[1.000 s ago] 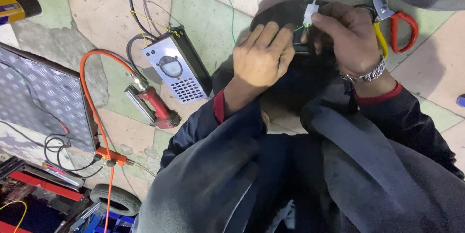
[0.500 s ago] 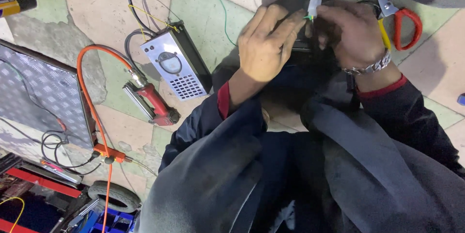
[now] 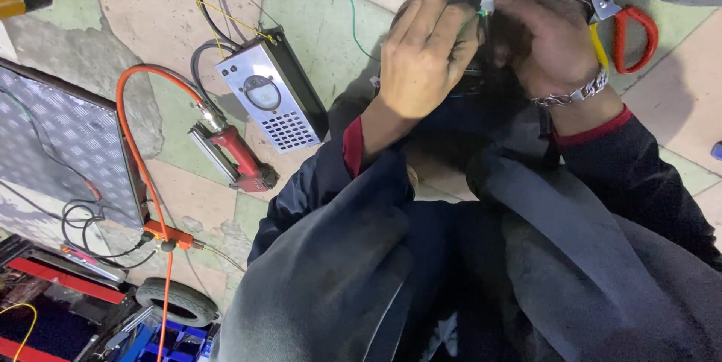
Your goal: Modifying the electrical wiring of a motorcycle tail light assembly by stripping, connecting, and taping wires, then testing the connections.
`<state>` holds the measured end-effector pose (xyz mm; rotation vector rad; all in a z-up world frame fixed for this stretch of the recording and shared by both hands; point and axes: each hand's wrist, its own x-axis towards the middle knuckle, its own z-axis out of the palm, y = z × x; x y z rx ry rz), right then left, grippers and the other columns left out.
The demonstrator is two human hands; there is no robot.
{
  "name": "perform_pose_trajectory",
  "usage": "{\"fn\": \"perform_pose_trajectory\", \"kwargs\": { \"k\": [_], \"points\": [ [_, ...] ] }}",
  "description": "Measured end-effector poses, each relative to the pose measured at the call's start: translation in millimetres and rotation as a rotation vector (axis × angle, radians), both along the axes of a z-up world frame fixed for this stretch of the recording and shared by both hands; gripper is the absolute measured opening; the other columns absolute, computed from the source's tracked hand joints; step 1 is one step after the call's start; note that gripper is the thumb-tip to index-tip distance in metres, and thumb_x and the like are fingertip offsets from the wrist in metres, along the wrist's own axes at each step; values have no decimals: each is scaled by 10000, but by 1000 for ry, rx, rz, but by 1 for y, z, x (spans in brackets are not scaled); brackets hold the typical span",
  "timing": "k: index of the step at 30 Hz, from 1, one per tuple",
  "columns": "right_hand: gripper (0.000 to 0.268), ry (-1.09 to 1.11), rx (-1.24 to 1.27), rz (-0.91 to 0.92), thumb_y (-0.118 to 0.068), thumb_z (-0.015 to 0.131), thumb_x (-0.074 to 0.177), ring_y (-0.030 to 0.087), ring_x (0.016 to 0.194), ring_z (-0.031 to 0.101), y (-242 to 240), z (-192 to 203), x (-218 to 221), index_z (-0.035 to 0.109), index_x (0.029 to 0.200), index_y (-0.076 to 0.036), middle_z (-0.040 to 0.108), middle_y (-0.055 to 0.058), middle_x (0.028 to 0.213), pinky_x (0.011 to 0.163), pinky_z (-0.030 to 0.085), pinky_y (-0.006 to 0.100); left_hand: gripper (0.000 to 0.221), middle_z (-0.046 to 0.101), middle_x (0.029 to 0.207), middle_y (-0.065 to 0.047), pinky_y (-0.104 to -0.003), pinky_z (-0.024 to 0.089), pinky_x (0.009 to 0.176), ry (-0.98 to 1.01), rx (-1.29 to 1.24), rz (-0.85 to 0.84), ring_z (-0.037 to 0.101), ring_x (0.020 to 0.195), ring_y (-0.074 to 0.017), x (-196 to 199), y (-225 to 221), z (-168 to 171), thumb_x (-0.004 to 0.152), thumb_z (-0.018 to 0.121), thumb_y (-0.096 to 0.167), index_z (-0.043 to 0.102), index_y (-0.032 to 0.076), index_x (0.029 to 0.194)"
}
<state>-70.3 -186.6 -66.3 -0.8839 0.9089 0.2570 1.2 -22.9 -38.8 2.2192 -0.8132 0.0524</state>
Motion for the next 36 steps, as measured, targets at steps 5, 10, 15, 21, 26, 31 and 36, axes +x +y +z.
{"fn": "perform_pose_trajectory", "kwargs": {
  "k": [5,10,15,21,26,31,36],
  "points": [
    [236,5,-110,58,-205,651,1014,71,620,576,4,-4,-2,685,1179,-40,664,3,867,518,469,199,230,510,901,-53,-357,490,652,-46,48,-25,525,730,-223,3,-1,4,781,758,-1,628,58,961],
    [167,-157,-332,177,-133,629,1088,70,603,561,8,-7,-8,683,1183,-7,640,10,854,534,481,194,217,512,879,-54,-362,487,646,-5,1,-9,531,714,-228,2,-1,-1,763,739,-28,636,45,939],
    [81,-462,-766,376,101,672,1129,155,603,520,5,-16,-11,687,1158,175,629,129,819,545,408,259,169,581,868,-59,-371,513,683,214,-54,15,617,734,-264,3,4,1,794,750,75,656,54,934],
    [317,-339,-534,289,35,651,1046,98,716,567,5,-16,-6,623,1362,25,664,83,983,622,457,211,259,596,1025,-57,-340,531,822,138,-10,-45,621,887,-245,9,16,19,880,809,138,676,49,1084],
    [291,-311,-313,245,-37,583,1072,99,707,618,1,-9,4,588,1362,-19,678,70,1028,569,474,178,175,545,872,-67,-333,470,592,106,16,164,532,641,-196,22,26,29,928,689,159,565,36,938],
    [359,-242,-189,220,-100,551,1057,88,722,602,4,-9,5,529,1410,-39,658,59,1035,589,479,178,408,594,1101,-21,-286,533,694,264,-5,168,600,739,-138,25,32,18,1045,726,161,524,152,1400],
    [323,-281,-123,230,-80,516,1075,133,791,640,-6,-7,3,491,1397,-74,652,78,1102,606,486,192,136,634,1230,-18,-294,571,906,268,-251,90,697,1009,-197,31,29,25,992,732,39,713,26,1126]
  ]
}}
